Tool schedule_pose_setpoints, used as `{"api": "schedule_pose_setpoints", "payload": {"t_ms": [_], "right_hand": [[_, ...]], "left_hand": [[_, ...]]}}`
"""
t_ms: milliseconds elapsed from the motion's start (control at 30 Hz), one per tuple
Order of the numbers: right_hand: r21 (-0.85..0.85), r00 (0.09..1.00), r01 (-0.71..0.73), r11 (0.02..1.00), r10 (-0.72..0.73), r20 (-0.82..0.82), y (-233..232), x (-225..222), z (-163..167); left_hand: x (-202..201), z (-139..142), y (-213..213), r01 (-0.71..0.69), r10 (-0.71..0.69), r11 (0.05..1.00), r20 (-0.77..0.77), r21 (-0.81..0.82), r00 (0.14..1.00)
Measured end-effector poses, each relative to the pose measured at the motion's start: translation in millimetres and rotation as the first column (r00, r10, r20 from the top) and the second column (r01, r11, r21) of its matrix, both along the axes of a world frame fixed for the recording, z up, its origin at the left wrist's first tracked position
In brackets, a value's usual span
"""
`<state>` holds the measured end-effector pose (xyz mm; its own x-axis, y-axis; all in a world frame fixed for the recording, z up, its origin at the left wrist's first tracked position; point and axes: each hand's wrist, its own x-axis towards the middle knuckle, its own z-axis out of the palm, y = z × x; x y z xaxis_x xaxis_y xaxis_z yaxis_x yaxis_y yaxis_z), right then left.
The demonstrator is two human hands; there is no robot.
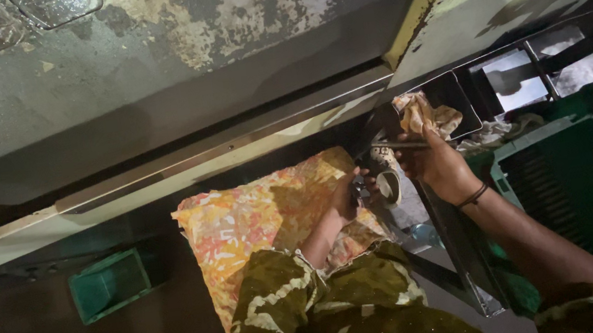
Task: The person repeatedly picks up small metal parts and a cylindrical tool, inserts the tool into the parts, and places the parts into a green crate. The person also opens and closes a metal door on a large machine during the process.
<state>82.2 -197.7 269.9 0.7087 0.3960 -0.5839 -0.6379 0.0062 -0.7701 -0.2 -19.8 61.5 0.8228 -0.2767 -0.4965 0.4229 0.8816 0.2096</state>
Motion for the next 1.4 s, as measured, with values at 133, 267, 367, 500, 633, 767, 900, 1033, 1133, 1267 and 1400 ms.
{"api": "schedule_pose_setpoints", "payload": {"t_ms": [133,267,367,500,633,767,900,1033,1133,1267,1400], "right_hand": [[-0.035,1.000,0.023,0.999,-0.024,-0.020,0.2,0.1,-1.7],[0.025,0.999,0.028,0.999,-0.028,-0.026,-0.6,0.7,-2.1],[0.033,0.999,0.028,0.999,-0.028,-0.024,-1.4,0.7,-1.6],[-0.037,1.000,0.020,0.999,-0.021,-0.019,-0.6,1.0,-1.9],[-0.007,0.999,0.025,1.000,-0.025,-0.027,-0.9,1.4,-2.8],[-0.005,0.999,0.032,0.999,-0.032,-0.033,-1.6,1.5,-3.5],[0.034,0.999,0.030,0.999,-0.029,-0.042,-1.8,2.0,-3.9],[0.004,0.999,0.025,1.000,-0.025,-0.032,-2.9,1.9,-4.9],[0.038,0.999,0.026,0.999,-0.025,-0.042,-2.4,2.6,-6.3],[-0.006,1.000,0.007,1.000,-0.007,-0.022,-2.7,2.6,-7.1],[-0.026,1.000,0.000,1.000,0.000,-0.014,-1.7,2.7,-6.5]], "left_hand": [[-0.8,-1.3,0.3,-0.001,0.001,1.000,-0.001,-0.029,1.000],[-0.4,-2.2,-0.3,-0.005,0.005,1.000,-0.008,0.004,1.000],[-0.2,-2.2,-0.7,-0.005,0.005,1.000,-0.003,0.000,1.000],[-1.3,-2.3,-0.7,-0.015,0.015,1.000,0.006,-0.004,1.000],[-1.7,-2.6,-0.9,-0.017,0.017,1.000,-0.004,0.008,1.000],[0.1,-2.5,-1.5,-0.010,0.012,0.999,-0.031,0.051,0.999],[0.1,-1.2,-0.7,-0.009,0.009,1.000,-0.025,0.012,1.000],[-0.7,0.2,0.3,0.000,0.000,0.999,-0.005,0.037,1.000],[-0.6,0.1,-0.3,-0.010,0.010,0.999,-0.007,0.042,1.000],[-0.2,-1.5,-1.8,-0.016,0.016,1.000,0.006,-0.005,1.000],[0.4,-2.3,-1.5,-0.023,0.022,0.999,-0.015,-0.037,1.000]]}}
